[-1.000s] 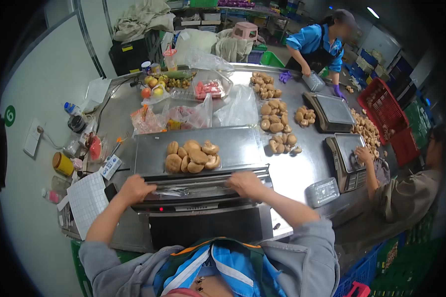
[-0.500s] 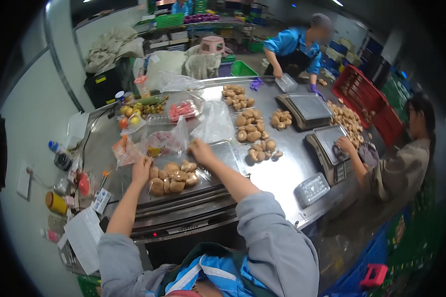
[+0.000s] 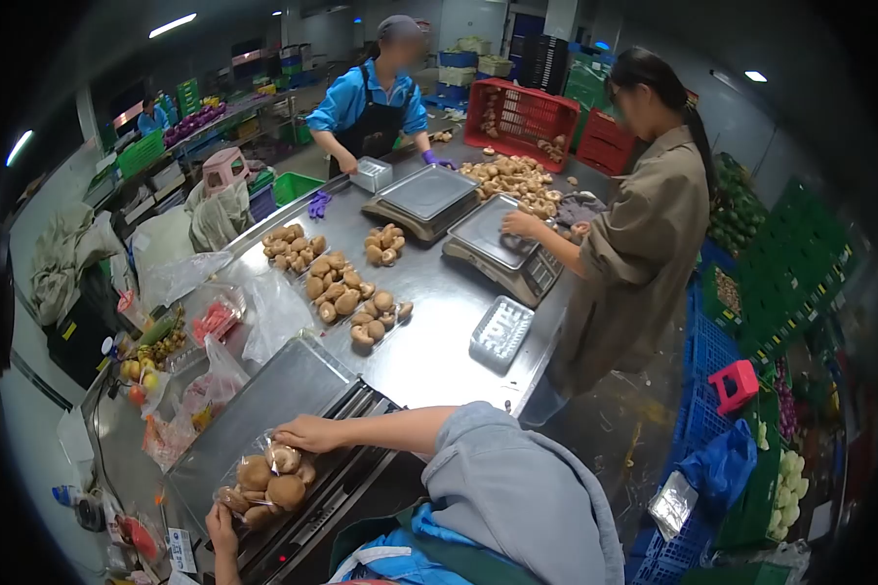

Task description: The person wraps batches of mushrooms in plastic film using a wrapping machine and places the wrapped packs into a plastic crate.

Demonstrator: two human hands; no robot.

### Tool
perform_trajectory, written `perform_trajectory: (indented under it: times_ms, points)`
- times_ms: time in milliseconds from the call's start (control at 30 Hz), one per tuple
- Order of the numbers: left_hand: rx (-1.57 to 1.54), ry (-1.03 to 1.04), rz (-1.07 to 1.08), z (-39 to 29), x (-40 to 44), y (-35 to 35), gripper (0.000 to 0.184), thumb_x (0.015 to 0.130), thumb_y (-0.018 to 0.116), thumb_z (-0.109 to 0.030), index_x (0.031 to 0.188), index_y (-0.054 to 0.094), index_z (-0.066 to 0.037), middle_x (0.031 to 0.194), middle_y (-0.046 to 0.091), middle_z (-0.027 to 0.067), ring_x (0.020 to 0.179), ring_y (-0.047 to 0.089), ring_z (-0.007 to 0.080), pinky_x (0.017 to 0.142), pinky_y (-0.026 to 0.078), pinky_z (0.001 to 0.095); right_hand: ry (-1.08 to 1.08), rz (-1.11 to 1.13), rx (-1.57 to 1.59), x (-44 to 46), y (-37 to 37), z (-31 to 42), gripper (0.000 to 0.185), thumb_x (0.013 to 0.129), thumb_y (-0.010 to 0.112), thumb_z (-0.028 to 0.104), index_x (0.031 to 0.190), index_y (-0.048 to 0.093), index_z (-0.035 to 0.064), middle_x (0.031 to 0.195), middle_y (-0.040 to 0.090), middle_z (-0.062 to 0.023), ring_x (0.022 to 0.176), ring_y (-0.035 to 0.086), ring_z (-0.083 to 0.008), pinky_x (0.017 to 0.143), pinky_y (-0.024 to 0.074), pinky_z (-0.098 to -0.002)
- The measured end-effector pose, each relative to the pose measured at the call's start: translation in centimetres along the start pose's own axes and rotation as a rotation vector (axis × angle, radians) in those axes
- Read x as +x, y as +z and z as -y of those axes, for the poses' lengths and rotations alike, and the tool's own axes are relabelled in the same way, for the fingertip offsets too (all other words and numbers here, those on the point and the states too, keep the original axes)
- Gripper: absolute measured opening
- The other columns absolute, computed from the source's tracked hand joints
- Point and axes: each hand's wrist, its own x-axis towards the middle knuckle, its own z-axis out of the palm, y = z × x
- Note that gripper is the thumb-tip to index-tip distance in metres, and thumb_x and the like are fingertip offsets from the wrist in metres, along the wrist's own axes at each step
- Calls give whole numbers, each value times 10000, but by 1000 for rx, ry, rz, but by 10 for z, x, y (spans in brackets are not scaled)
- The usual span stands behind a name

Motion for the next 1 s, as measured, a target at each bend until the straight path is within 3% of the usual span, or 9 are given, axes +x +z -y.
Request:
perform_trajectory:
  times_ms: [133, 200, 300, 367, 467, 667, 833, 900, 1000]
  points:
    - [-88, 41, -276, -4, -52, 17, 278, 915, 436, -170, 722, 508, 17, 600, 490, 43, 563, 414, 116, 519, 344, 286, -9, 32, 115, -24, -22, 70, 386, 954, 361, 336, 892, 543, 2, 788, 589, -209, 726, 548, -381, 660, 429, -408]
    - [-183, 13, -299, -1, -82, 26, 273, 913, 452, -173, 715, 513, 4, 599, 494, 34, 551, 425, 121, 520, 359, 282, -17, 49, 191, -59, -12, 72, 416, 958, 365, 340, 832, 532, -20, 713, 569, -167, 664, 523, -190, 640, 428, -381]
    - [-6, -767, 83, -117, -108, 46, 395, 899, 510, -373, 1052, 599, -21, 912, 609, 155, 802, 542, 194, 741, 432, 379, 270, 100, 266, -112, 27, 32, 454, 960, 368, 373, 957, 585, -25, 790, 606, -91, 732, 519, -139, 675, 452, -321]
    - [-323, -710, 20, -69, -122, 75, 386, 906, 501, -353, 1027, 593, 1, 852, 614, 125, 781, 540, 180, 704, 441, 342, 787, 172, 535, -131, 46, 11, 465, 951, 386, 382, 1024, 594, -27, 890, 648, -103, 849, 574, -178, 791, 454, -342]
    - [-173, -760, 153, -48, -135, 79, 379, 890, 535, -363, 1022, 616, -17, 900, 635, 124, 810, 565, 181, 720, 461, 323, 549, 161, 292, -163, 62, -17, 414, 935, 437, 348, 1089, 583, -7, 979, 646, -121, 918, 586, -177, 823, 452, -332]
    - [162, -571, -259, -51, -168, 105, 196, 847, 611, -187, 899, 647, -2, 790, 649, 121, 716, 564, 188, 673, 465, 332, 449, -148, 0, -212, 87, 8, 264, 871, 506, 265, 970, 572, 29, 887, 629, -168, 833, 609, -338, 723, 476, -412]
    - [-680, -642, -420, 48, -202, 120, 261, 912, 479, -235, 885, 573, 7, 699, 553, 41, 628, 524, 147, 578, 439, 284, 638, -422, 426, -217, 81, -11, 282, 878, 526, 287, 859, 576, 10, 769, 614, -84, 673, 572, -201, 627, 455, -345]
    - [-707, -626, -481, 157, -246, 127, 339, 912, 485, -298, 926, 583, 26, 673, 536, 55, 623, 519, 150, 590, 448, 292, 784, -224, 655, -245, 50, 14, 326, 899, 514, 322, 811, 594, 18, 715, 549, -11, 647, 474, -109, 591, 411, -303]
    - [-591, -883, -343, 48, -259, 136, 335, 909, 490, -299, 948, 573, 22, 699, 541, 59, 642, 525, 155, 598, 453, 297, 924, 17, 713, -313, 88, -21, 369, 918, 475, 365, 819, 615, 39, 701, 522, 3, 645, 455, -96, 581, 394, -297]
